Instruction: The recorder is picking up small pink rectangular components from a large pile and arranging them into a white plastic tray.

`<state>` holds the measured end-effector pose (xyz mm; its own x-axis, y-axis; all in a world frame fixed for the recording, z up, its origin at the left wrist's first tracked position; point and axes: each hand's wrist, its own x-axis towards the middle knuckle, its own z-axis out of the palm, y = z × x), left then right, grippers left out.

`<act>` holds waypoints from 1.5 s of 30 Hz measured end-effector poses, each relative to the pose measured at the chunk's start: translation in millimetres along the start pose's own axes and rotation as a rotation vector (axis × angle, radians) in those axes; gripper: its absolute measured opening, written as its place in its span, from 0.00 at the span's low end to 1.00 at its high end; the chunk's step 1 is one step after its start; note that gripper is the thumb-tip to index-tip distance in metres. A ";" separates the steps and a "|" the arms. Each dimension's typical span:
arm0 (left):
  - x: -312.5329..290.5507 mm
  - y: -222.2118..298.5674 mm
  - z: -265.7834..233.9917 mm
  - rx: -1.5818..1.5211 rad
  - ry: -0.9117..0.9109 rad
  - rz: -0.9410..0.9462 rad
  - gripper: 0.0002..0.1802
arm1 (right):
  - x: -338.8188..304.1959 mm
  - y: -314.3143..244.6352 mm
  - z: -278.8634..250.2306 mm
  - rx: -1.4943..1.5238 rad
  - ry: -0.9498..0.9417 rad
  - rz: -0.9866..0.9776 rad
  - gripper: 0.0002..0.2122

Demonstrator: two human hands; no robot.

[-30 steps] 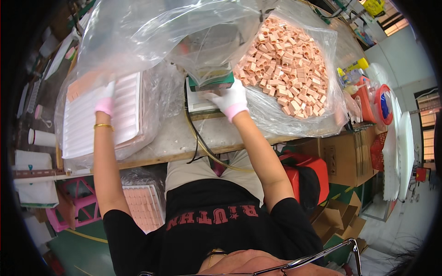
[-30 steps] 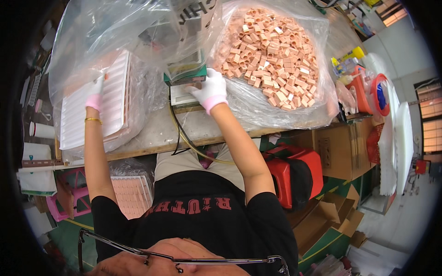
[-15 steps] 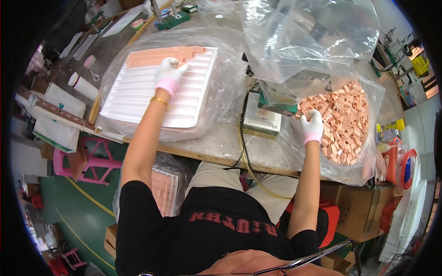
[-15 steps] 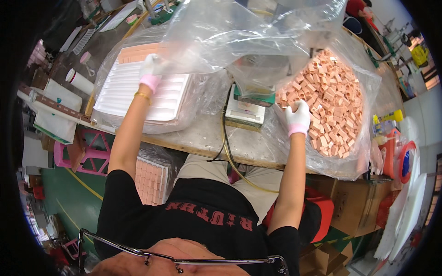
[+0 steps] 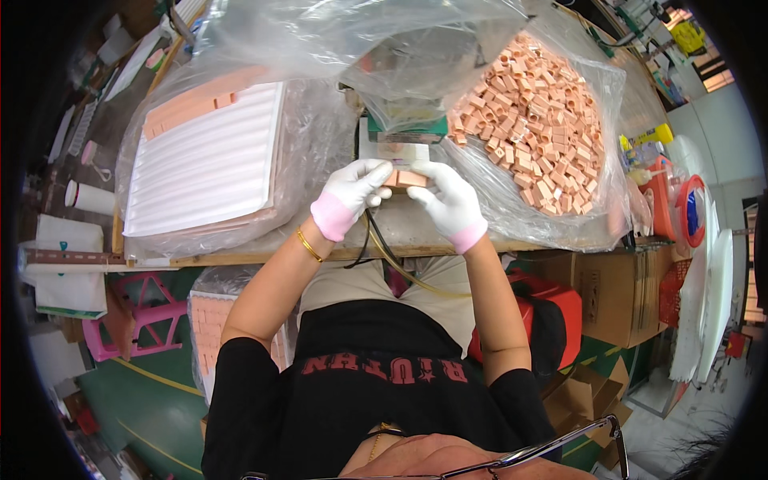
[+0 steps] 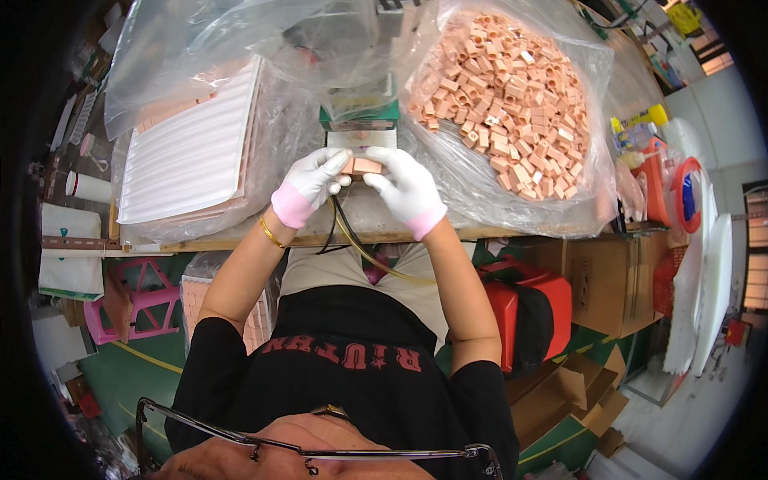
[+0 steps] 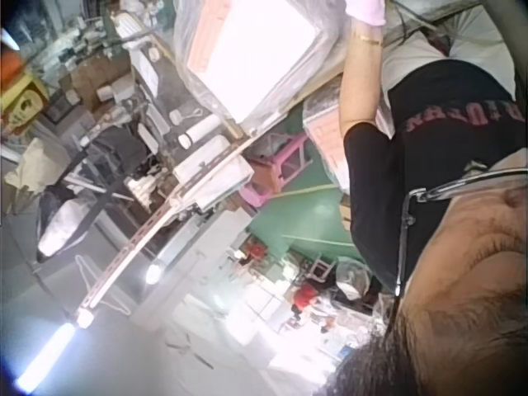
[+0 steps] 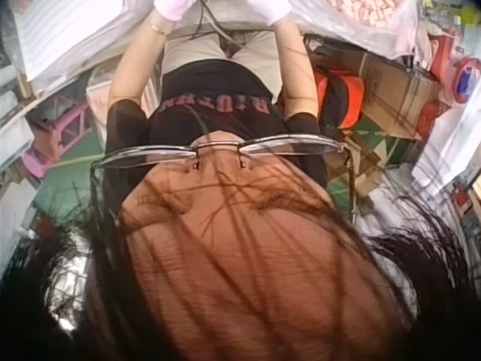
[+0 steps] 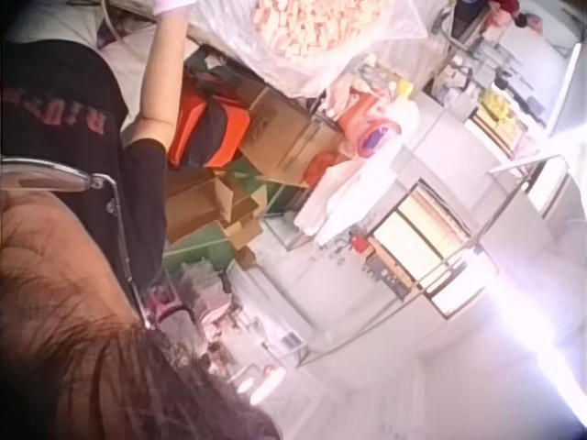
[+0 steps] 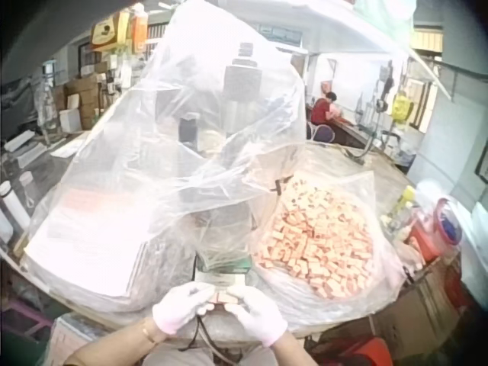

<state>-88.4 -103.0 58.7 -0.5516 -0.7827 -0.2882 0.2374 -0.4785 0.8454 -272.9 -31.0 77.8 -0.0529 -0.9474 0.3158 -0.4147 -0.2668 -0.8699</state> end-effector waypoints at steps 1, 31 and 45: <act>0.5 -2.2 1.0 0.052 -0.015 -0.010 0.17 | 3.8 -1.4 -0.8 -0.228 -0.040 -0.205 0.15; 42.4 182.2 -224.3 2.021 0.596 0.175 0.15 | 46.6 69.7 -51.3 -1.091 0.174 0.273 0.14; -50.9 24.6 -3.4 0.282 -0.031 0.318 0.11 | 12.7 31.1 -39.7 0.241 0.151 0.372 0.16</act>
<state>-51.7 -76.3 92.6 -0.5112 -0.8593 0.0167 0.1737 -0.0843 0.9812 -322.5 -44.3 69.7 -0.2973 -0.9548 0.0018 -0.1208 0.0357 -0.9920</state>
